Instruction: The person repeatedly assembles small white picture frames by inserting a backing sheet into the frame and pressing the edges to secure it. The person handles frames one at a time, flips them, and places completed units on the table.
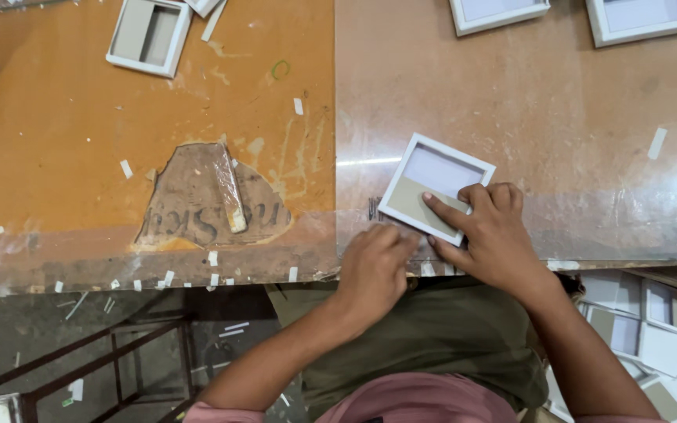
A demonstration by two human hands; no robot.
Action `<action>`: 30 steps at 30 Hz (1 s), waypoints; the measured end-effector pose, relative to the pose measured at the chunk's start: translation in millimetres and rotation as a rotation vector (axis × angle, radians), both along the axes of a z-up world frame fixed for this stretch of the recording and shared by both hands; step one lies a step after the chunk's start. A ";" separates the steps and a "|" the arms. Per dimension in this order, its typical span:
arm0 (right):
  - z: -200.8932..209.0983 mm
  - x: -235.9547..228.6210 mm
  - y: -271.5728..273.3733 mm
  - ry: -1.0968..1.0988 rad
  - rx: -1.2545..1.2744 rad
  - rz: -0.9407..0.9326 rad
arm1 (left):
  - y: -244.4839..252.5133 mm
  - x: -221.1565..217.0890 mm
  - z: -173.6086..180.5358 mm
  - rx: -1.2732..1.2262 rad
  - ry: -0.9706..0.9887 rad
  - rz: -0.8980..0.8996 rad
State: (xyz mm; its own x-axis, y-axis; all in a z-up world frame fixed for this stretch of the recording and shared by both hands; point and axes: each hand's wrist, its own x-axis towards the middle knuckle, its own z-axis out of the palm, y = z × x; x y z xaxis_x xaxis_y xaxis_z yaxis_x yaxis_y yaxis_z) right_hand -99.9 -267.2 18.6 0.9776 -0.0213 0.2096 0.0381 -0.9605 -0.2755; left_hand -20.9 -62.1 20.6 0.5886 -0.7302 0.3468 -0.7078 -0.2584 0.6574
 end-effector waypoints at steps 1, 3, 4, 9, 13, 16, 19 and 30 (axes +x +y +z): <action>-0.6 0.9 -1.3 0.000 -0.001 0.013 | 1.6 4.4 -2.0 -0.010 -0.040 0.058; -2.9 -4.2 0.2 0.009 -0.008 0.016 | -1.3 23.7 -9.3 -0.024 -0.104 0.168; -2.9 -5.8 -1.3 0.010 -0.027 0.018 | -11.3 38.0 -14.4 -0.007 -0.139 0.198; -3.9 -0.7 -3.2 -0.006 0.003 0.026 | -75.8 98.7 -25.7 -0.042 -0.284 0.079; -8.8 -11.0 -2.2 0.009 0.006 -0.042 | -68.1 64.8 -19.3 0.025 -0.332 -0.075; -8.5 -7.3 -8.4 -0.012 0.140 -0.080 | -31.4 41.3 -0.3 0.000 -0.143 -0.099; -11.9 -14.3 -16.9 -0.002 0.604 -0.169 | -1.6 45.6 17.6 -0.183 -0.009 0.089; -19.2 8.8 -53.7 -0.043 1.507 -0.637 | -76.9 61.3 35.0 -0.316 -0.187 0.254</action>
